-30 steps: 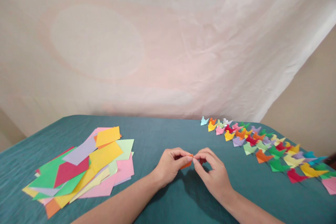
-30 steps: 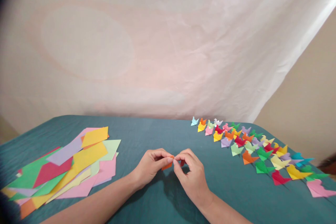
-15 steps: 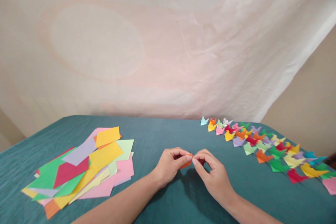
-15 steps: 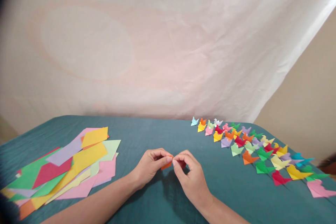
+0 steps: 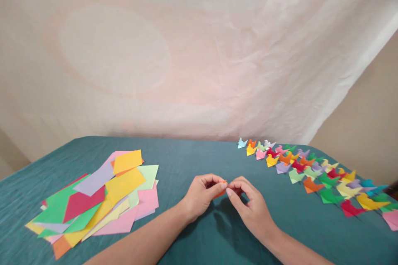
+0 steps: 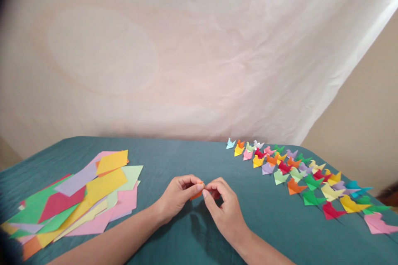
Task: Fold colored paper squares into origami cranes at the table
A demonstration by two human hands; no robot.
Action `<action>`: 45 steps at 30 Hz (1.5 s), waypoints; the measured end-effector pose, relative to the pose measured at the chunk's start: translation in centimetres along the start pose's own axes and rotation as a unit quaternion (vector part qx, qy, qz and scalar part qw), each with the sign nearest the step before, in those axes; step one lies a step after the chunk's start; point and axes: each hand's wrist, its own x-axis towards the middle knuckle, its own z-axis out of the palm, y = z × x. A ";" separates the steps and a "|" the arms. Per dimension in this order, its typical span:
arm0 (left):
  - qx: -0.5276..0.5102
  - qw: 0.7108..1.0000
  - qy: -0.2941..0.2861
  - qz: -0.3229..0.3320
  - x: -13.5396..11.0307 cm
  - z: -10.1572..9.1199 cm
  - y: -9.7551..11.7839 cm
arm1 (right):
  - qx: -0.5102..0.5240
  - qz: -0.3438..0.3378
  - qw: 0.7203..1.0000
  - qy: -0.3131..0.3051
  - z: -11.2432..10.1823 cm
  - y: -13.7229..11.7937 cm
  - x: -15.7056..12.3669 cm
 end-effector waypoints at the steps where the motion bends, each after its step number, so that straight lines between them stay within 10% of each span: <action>1: -0.001 1.000 -0.001 -0.001 0.0 0.0 0.0 | 0.000 0.001 1.000 -0.003 0.0 0.0 0.0; 45: 0.065 0.997 -0.032 0.031 -0.3 0.3 -0.2 | -0.035 -0.058 0.996 -0.049 -0.1 -0.3 0.3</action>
